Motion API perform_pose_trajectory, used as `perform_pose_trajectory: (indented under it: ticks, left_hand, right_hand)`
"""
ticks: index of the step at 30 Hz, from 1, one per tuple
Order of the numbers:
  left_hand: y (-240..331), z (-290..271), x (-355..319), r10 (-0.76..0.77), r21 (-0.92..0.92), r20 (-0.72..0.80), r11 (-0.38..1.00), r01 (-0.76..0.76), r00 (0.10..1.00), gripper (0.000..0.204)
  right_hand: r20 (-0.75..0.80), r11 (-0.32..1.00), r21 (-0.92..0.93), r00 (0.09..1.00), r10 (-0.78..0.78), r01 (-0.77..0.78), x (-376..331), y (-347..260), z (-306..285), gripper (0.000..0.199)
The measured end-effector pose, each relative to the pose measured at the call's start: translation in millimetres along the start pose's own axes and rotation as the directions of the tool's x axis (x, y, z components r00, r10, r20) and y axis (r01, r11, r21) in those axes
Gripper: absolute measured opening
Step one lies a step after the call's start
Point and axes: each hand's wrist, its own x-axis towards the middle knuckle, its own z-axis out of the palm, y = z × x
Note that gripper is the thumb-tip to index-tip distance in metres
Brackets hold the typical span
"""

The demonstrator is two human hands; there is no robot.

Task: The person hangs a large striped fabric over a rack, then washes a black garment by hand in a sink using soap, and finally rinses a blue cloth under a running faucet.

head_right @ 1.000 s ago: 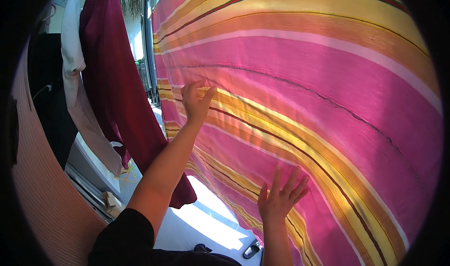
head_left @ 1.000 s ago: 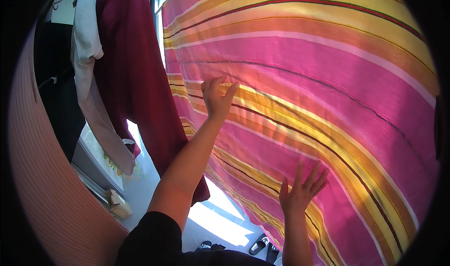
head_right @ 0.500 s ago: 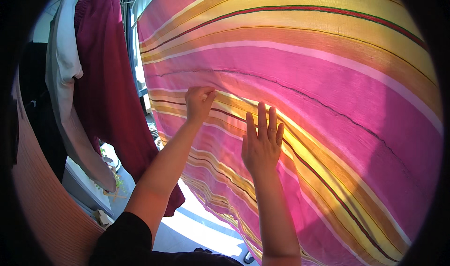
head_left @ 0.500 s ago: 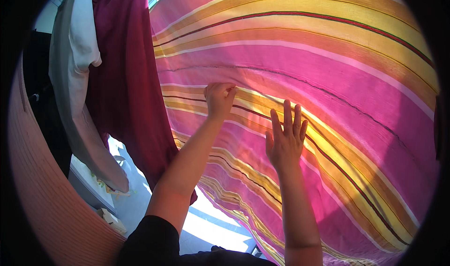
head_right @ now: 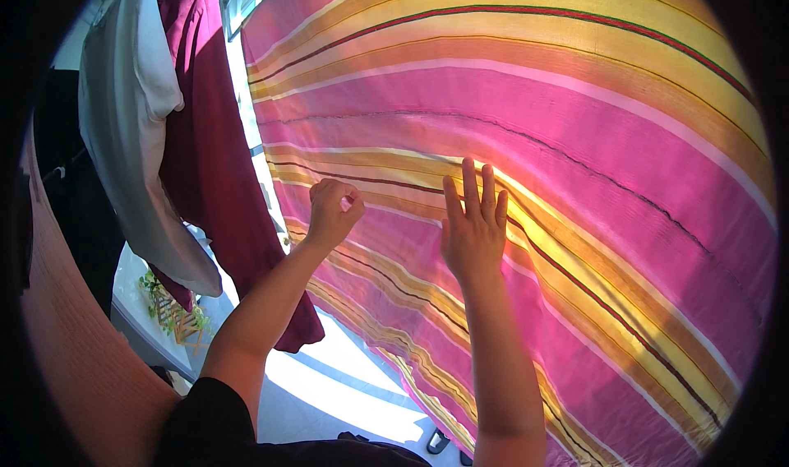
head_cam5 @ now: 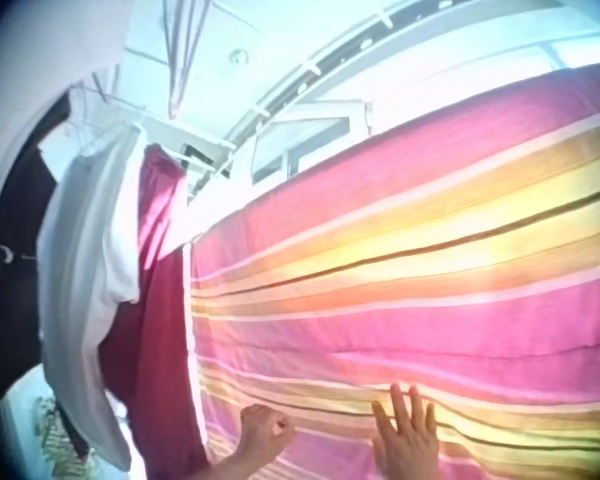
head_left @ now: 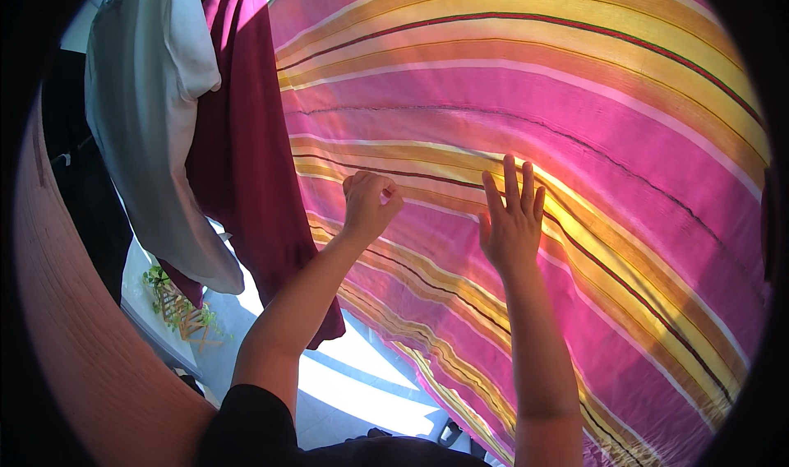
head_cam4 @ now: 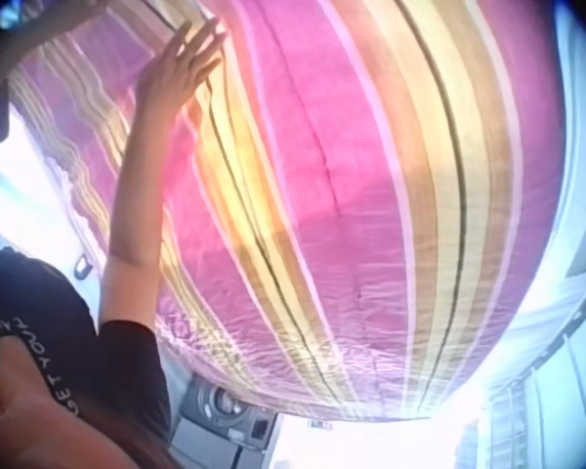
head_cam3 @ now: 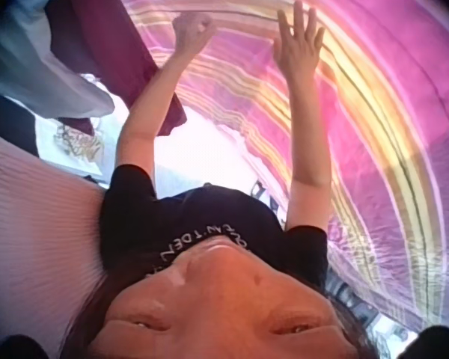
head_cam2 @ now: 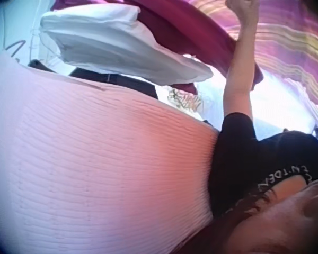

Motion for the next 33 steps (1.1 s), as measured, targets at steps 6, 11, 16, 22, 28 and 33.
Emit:
perform_pose_trajectory:
  ticks: [6,11,16,22,28,33]
  left_hand:
    - [22.7,-30.2,-90.1,-0.327,0.321,0.944,0.937,0.136,0.029,0.048]
    - [33.1,-26.4,-81.8,-0.148,0.081,0.527,0.989,0.124,0.837,0.027]
    - [38.4,6.2,-1.7,0.265,-0.089,0.128,0.963,-0.255,0.956,0.052]
    - [74.5,68.5,-75.3,0.089,0.129,0.662,0.965,-0.23,0.744,0.081]
    - [20.2,42.4,-339.0,0.029,-0.173,0.875,0.951,-0.256,-0.483,0.08]
    - [7.1,36.6,-163.8,-0.051,-0.03,0.879,0.986,0.163,0.473,0.043]
  right_hand:
    - [-0.036,0.999,-0.047,0.999,-0.007,0.005,0.2,-5.3,0.6,0.055]
    - [0.001,0.999,-0.042,1.0,-0.005,0.005,3.7,-5.0,-7.8,0.057]
    - [0.038,0.999,-0.053,0.999,-0.003,0.005,0.9,-4.8,-7.8,0.058]
    - [0.02,0.992,-0.108,0.998,-0.06,0.062,-3.4,4.8,-6.7,0.055]
    - [0.271,0.995,-0.104,0.962,0.021,0.008,-141.1,20.7,43.4,0.054]
    - [1.0,0.998,-0.013,0.006,0.012,0.067,-347.0,6.6,37.3,0.06]
